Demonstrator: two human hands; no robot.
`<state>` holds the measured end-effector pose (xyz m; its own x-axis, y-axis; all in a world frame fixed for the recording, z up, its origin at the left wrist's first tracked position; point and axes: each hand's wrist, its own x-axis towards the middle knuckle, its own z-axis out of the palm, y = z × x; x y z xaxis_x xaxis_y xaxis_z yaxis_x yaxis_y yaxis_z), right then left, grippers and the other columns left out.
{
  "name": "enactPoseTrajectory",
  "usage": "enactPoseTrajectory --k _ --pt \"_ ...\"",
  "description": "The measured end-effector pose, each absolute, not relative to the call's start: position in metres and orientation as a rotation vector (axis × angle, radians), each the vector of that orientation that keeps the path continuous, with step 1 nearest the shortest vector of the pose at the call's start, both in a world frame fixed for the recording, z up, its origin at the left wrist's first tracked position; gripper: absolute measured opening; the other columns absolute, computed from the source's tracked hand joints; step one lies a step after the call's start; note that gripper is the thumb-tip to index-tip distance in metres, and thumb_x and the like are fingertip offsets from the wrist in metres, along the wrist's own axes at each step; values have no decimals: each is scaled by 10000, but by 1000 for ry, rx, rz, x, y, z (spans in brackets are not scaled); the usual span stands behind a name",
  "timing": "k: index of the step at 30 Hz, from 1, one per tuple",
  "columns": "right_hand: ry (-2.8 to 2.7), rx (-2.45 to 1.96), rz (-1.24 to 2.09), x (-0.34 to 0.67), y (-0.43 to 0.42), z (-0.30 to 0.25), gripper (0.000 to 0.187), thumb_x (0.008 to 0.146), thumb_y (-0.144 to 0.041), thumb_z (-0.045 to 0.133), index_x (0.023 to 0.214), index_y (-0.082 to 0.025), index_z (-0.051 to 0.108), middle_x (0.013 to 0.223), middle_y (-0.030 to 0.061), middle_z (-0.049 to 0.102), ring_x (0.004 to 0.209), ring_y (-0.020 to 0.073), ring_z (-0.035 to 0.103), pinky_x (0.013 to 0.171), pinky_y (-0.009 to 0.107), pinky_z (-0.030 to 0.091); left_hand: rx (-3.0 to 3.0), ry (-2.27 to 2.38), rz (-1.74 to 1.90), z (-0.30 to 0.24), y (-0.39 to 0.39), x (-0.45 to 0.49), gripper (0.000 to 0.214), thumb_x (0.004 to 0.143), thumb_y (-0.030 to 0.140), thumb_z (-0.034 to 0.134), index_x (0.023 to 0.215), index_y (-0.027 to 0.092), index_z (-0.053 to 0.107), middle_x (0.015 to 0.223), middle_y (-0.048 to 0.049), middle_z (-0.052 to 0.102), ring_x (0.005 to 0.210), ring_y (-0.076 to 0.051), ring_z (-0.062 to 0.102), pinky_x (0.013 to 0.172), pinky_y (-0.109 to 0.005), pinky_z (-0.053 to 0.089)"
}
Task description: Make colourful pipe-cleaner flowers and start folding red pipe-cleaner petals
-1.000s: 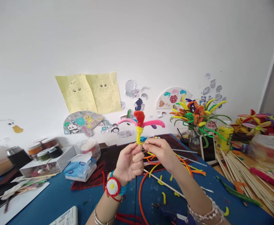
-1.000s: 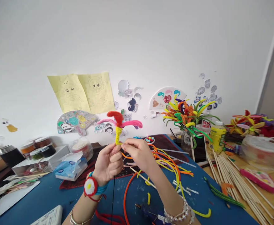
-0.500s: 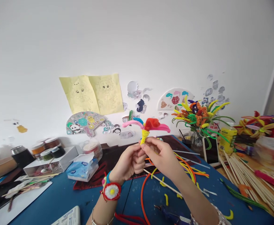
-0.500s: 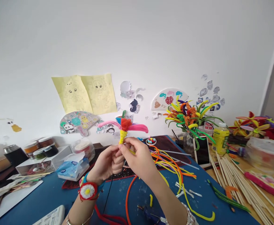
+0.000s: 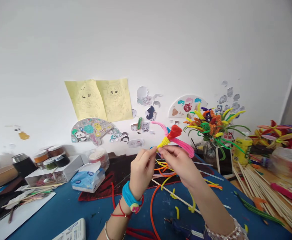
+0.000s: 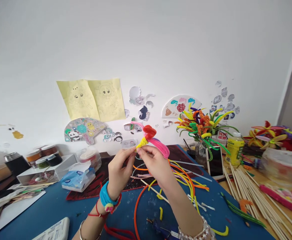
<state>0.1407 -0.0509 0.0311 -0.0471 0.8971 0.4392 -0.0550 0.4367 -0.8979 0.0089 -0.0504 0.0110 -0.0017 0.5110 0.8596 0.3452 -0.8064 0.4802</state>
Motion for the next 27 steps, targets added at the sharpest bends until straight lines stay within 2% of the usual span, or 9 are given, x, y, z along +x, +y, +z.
enactPoseTrajectory --k 3,5,9,12,14,17,20,23,27 --pt "-1420 -839 914 141 -52 31 279 748 -429 626 875 -191 698 755 27 655 699 166 604 581 274 466 2096 904 2029 7 -47 9 196 812 142 559 924 227 695 796 -56 645 719 -166 567 717 -259 427" --pt "-1436 -800 918 140 -51 30 240 743 -400 643 863 -204 709 805 34 685 779 185 630 675 297 497 2081 926 2074 5 -45 10 181 814 134 553 899 220 688 809 -57 648 749 -168 579 742 -263 433" --pt "-1429 -712 937 134 -50 30 205 750 -364 645 822 -184 714 828 48 704 877 212 634 798 322 490 1932 957 2118 4 -46 12 166 817 164 556 919 213 679 841 -59 653 779 -176 588 741 -268 444" --pt "-1370 -725 958 130 -49 30 216 739 -360 646 807 -163 701 776 46 688 772 190 625 672 286 493 1782 973 2089 4 -47 15 142 820 210 567 910 199 675 856 -63 652 767 -169 588 708 -256 453" --pt "-1340 -739 964 128 -46 29 234 725 -367 649 805 -151 693 704 34 657 658 157 589 547 251 455 1660 942 2019 6 -48 16 134 819 247 577 892 182 668 811 -54 636 693 -142 571 629 -229 451" --pt "-1316 -750 946 125 -40 26 239 709 -377 657 758 -144 678 589 2 585 532 114 500 443 225 371 1404 770 1828 12 -47 15 155 794 300 615 858 160 634 578 31 489 437 -55 395 410 -161 322" --pt "-1297 -732 950 124 -34 22 240 702 -387 670 716 -148 655 561 -13 559 506 99 472 442 221 362 1217 567 1575 18 -45 10 177 779 310 638 822 150 576 526 91 322 373 -7 168 338 -129 155" --pt "-1289 -707 935 124 -33 20 239 705 -388 678 704 -153 636 623 4 606 573 119 532 520 233 423 1163 439 1402 22 -44 3 177 792 297 626 787 150 528 565 91 305 394 -2 110 330 -120 119" --pt "-1277 -708 756 124 -36 20 206 728 -360 672 738 -158 634 738 36 664 704 157 597 656 260 474 1206 427 1322 24 -44 1 167 822 301 591 842 156 511 576 92 317 391 -2 103 321 -114 110"
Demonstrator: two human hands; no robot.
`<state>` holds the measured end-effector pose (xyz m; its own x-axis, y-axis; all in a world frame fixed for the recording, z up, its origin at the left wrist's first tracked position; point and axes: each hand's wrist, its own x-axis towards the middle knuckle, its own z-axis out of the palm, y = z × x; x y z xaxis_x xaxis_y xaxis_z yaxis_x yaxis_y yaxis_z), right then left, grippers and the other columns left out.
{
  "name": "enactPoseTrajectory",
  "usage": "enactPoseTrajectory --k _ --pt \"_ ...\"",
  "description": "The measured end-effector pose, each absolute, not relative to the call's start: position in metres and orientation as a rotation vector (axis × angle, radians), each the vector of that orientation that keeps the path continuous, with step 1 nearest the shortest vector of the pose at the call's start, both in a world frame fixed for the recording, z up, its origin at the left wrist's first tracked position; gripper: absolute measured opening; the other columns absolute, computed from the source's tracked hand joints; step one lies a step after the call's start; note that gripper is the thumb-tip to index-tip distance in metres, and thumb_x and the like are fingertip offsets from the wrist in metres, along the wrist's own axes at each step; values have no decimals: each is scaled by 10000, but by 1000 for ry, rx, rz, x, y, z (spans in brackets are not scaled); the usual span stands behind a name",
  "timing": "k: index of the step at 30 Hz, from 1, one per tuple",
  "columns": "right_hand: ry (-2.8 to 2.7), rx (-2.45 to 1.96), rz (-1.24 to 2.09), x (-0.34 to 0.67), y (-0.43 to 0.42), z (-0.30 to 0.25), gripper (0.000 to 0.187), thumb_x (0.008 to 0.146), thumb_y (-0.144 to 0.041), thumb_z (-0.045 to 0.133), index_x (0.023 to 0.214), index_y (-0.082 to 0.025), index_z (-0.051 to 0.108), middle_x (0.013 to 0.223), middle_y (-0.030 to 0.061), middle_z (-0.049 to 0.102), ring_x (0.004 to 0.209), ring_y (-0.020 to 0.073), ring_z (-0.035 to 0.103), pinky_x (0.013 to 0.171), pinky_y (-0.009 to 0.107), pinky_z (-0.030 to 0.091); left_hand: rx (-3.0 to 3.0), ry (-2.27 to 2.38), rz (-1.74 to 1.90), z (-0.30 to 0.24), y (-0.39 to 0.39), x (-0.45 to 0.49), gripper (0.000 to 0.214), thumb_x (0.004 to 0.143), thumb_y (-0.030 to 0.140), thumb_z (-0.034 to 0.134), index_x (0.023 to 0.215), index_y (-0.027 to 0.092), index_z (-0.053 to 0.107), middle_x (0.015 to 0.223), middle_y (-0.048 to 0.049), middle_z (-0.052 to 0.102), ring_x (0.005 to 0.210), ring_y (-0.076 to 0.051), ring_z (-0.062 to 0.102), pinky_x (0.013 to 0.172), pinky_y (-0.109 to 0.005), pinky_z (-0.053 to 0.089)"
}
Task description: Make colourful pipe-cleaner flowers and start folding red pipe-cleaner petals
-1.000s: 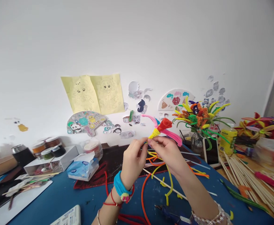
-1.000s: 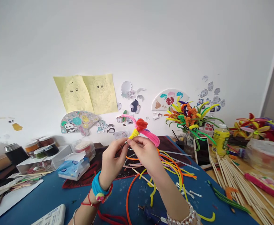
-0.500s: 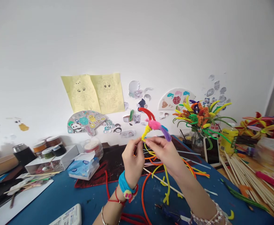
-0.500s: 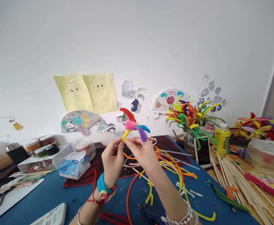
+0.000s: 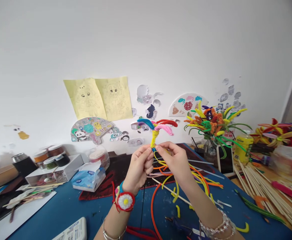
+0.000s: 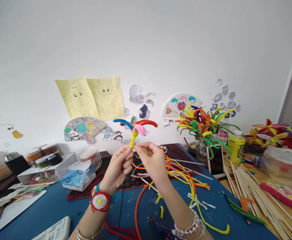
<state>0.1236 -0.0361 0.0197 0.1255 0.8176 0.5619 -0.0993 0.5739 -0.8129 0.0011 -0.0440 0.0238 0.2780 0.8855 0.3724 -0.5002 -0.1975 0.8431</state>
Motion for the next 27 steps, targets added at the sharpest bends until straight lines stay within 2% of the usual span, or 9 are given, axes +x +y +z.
enactPoseTrajectory --k 4,8,15,22,27 --pt "-1301 -759 689 121 -40 20 219 762 -369 633 790 -154 661 787 68 699 739 197 633 665 288 499 1253 486 1386 24 -46 5 197 828 331 579 930 207 465 571 101 353 372 -4 131 321 -106 132" --pt "-1323 -754 681 119 -42 20 226 778 -360 607 842 -157 682 874 79 721 827 222 659 748 317 521 1282 508 1477 22 -46 8 266 816 350 591 983 269 401 569 114 376 361 -7 150 331 -104 147" --pt "-1411 -733 689 121 -43 21 240 810 -361 569 876 -161 684 900 74 718 863 222 655 770 314 516 1348 525 1528 19 -43 8 226 809 337 603 926 249 430 547 112 364 360 -9 187 335 -115 163" --pt "-1464 -746 614 124 -48 25 230 827 -356 542 857 -161 660 847 65 698 805 205 642 720 284 498 1364 588 1573 19 -43 9 179 821 333 586 915 212 493 544 97 364 386 -16 235 368 -131 192" --pt "-1479 -770 571 127 -45 25 212 836 -342 524 815 -160 632 785 46 674 733 182 622 666 257 482 1363 620 1541 21 -43 8 224 803 334 604 948 182 528 576 83 394 401 -14 253 385 -145 215"
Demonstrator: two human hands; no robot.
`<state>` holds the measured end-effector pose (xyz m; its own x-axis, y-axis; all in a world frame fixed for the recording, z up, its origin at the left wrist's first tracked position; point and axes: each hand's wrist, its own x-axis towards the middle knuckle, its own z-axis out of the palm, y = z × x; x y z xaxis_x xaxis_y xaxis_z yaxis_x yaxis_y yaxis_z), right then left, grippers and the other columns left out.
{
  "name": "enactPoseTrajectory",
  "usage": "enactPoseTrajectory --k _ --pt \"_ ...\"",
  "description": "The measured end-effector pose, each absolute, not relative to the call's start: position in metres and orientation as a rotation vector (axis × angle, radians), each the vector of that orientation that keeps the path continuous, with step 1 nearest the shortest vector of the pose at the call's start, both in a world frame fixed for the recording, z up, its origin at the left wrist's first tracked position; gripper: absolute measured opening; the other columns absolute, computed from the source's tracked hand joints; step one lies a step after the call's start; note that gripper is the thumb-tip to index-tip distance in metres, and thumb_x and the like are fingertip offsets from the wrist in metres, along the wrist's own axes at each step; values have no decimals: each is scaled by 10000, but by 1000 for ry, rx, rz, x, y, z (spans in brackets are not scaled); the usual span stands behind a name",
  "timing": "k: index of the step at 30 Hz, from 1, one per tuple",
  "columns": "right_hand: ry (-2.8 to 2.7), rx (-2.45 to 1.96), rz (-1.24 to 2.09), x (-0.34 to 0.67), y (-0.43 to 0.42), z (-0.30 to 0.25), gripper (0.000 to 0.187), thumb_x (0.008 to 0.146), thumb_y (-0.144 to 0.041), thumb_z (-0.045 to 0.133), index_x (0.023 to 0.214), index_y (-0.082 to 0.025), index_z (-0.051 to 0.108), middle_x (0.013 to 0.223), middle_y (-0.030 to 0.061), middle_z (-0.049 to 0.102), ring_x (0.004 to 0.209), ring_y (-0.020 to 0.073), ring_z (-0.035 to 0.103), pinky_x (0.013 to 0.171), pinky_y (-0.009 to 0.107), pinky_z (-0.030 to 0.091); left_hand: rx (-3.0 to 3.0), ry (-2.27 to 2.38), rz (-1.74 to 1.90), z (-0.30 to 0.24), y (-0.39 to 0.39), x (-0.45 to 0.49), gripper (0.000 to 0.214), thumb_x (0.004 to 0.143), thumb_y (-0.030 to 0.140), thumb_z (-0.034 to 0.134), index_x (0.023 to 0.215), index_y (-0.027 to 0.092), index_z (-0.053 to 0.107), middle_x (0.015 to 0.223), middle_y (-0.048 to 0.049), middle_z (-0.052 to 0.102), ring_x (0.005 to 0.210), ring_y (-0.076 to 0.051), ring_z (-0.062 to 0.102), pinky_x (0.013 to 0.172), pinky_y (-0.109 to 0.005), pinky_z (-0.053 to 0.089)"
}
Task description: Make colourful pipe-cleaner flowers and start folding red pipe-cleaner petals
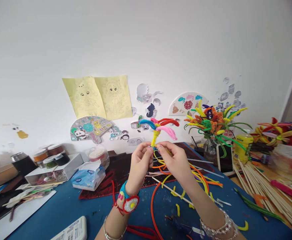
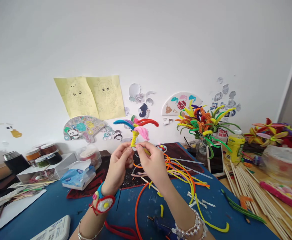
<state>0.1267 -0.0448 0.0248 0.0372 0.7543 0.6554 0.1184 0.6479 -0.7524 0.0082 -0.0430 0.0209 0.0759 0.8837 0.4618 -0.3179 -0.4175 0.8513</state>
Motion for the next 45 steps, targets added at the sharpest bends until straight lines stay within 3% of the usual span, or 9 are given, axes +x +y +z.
enactPoseTrajectory --k 6,12,17,27,31,34,37,45 --pt "-1501 -777 582 125 -46 24 219 840 -341 533 847 -154 646 790 48 670 749 177 620 671 247 479 1544 707 1742 13 -37 9 166 832 321 580 929 198 525 581 75 437 414 -24 335 398 -144 276" --pt "-1498 -742 611 123 -51 24 192 833 -310 551 835 -150 657 826 61 694 785 179 640 702 244 493 1828 979 2072 5 -38 11 75 859 245 534 915 197 552 827 -16 598 631 -94 561 561 -197 437" --pt "-1548 -763 525 122 -49 22 173 842 -289 547 855 -169 671 859 51 706 817 186 647 715 248 494 2116 1154 2244 -8 -29 9 103 857 157 512 905 185 599 800 -36 625 729 -137 591 678 -240 459" --pt "-1609 -731 537 122 -47 20 188 853 -289 542 882 -177 690 833 45 705 758 167 642 662 236 492 1654 1045 2285 -9 -28 14 87 861 255 525 888 194 581 813 -32 634 725 -134 616 643 -217 465" --pt "-1575 -707 579 122 -37 17 196 841 -298 557 886 -171 699 819 51 702 765 176 640 681 256 498 1463 879 2126 -1 -29 15 106 838 291 564 849 186 571 690 10 567 542 -74 522 493 -170 407" --pt "-1552 -679 624 123 -29 14 206 839 -307 559 892 -169 704 816 50 699 774 181 637 697 273 500 1282 679 1900 6 -31 13 135 816 306 591 819 185 531 534 81 408 354 -22 268 332 -140 219" --pt "-1542 -656 658 124 -25 13 206 840 -307 557 880 -169 705 799 43 693 768 175 630 691 270 493 1145 596 1759 13 -34 11 160 796 285 616 797 182 493 494 110 300 344 -12 142 307 -131 121" --pt "-1559 -626 743 127 -22 13 179 826 -304 568 803 -164 676 795 31 694 748 155 608 670 246 464 944 386 1370 23 -43 2 252 805 241 604 693 176 388 520 106 246 373 -14 65 315 -139 89"
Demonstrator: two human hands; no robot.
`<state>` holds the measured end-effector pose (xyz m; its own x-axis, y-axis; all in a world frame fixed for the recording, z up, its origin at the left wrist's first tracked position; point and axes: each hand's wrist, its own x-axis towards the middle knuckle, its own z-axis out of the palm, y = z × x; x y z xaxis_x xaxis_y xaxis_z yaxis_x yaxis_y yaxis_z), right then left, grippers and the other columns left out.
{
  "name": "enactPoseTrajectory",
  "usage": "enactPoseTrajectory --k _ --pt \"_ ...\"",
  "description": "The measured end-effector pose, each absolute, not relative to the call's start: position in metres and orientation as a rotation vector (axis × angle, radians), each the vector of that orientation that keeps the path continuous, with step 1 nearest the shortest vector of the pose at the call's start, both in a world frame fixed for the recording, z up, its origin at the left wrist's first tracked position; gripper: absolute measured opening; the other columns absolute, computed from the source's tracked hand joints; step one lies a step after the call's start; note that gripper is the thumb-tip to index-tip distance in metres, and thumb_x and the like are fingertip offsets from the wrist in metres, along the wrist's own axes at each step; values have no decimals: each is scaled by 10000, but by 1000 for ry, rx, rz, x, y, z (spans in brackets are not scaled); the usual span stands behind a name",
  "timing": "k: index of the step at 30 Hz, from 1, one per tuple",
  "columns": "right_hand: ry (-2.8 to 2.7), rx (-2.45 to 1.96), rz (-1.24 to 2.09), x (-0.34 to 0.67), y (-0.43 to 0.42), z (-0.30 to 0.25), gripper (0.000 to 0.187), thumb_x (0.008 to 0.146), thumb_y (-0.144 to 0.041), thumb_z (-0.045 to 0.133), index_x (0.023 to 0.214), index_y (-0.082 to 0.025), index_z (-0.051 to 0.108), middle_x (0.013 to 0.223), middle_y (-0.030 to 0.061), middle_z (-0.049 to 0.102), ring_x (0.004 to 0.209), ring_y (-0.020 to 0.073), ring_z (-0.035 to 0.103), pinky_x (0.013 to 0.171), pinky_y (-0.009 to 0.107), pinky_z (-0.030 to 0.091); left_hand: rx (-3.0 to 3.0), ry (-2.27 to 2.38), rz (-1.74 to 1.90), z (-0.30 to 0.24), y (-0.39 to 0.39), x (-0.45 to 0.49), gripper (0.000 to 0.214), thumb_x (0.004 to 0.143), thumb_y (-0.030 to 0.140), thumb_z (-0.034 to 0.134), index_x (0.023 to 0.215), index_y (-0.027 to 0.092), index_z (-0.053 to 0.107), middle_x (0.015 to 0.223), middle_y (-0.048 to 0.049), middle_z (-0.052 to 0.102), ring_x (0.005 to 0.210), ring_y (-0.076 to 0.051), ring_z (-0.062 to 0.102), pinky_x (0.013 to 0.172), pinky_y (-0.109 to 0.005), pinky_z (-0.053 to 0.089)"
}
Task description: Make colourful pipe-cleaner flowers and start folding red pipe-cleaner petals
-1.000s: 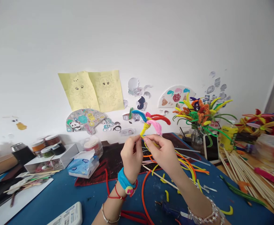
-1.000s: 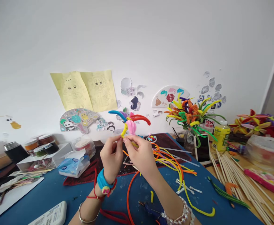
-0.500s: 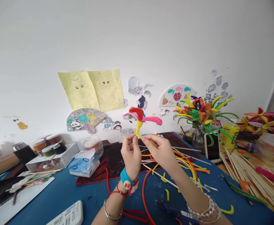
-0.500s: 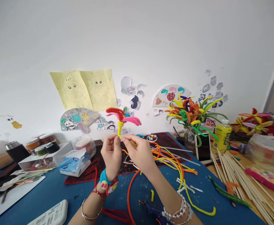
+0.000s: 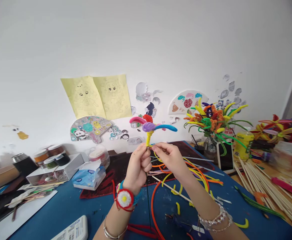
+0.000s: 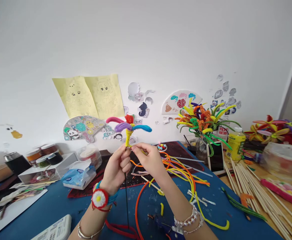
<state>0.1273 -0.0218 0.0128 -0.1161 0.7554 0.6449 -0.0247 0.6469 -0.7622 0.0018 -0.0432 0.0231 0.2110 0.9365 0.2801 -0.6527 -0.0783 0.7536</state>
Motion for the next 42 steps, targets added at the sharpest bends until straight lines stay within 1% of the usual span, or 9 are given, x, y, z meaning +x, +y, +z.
enactPoseTrajectory --k 6,16,20,22,25,28,30,35,42 --pt "-1546 -635 766 133 -21 15 185 808 -322 580 760 -163 660 713 17 657 671 142 572 629 252 445 834 255 1018 24 -38 -6 296 853 248 527 635 167 344 513 104 196 366 -20 7 294 -156 75" --pt "-1606 -711 619 138 -31 21 211 840 -318 525 916 -164 648 886 62 681 825 189 612 741 299 473 1012 273 1117 25 -35 -10 204 880 267 499 730 161 409 617 72 294 403 -16 130 349 -130 150" --pt "-1630 -789 546 140 -32 21 225 850 -328 506 951 -169 629 746 26 620 663 150 553 607 260 437 1113 313 1176 28 -37 -8 154 861 259 523 768 149 468 665 51 372 427 -11 194 378 -128 198" --pt "-1647 -827 521 140 -33 21 216 854 -333 499 948 -178 616 676 -1 567 572 126 491 534 244 392 1149 341 1205 28 -37 -8 102 844 247 538 851 148 511 702 39 414 434 -7 218 388 -129 210" --pt "-1727 -844 514 138 -33 20 185 859 -322 493 928 -196 609 632 -28 510 515 106 423 490 233 343 1161 413 1241 28 -36 -10 160 833 247 541 972 171 520 706 41 440 413 -3 201 373 -135 168" --pt "-1816 -832 509 136 -35 20 165 865 -309 483 904 -203 604 601 -41 466 494 99 386 466 226 310 1143 466 1311 27 -36 -11 139 833 268 541 947 204 496 656 61 430 388 -8 168 361 -146 122" --pt "-1839 -819 503 136 -36 20 166 867 -307 477 887 -200 602 580 -45 447 485 97 375 453 225 296 1136 469 1345 27 -37 -10 126 833 294 543 904 206 487 663 60 441 393 -11 186 366 -148 132" --pt "-1882 -817 478 136 -36 20 156 857 -281 492 872 -207 629 582 -41 466 494 96 398 454 218 304 1116 509 1389 29 -40 -8 178 801 319 590 866 170 517 855 18 511 445 4 276 384 -144 201" --pt "-1871 -820 468 133 -37 19 163 852 -275 497 867 -206 644 602 -25 562 486 102 454 445 212 334 1066 513 1385 29 -39 -11 211 773 331 623 881 169 542 822 27 500 450 0 287 385 -145 221"
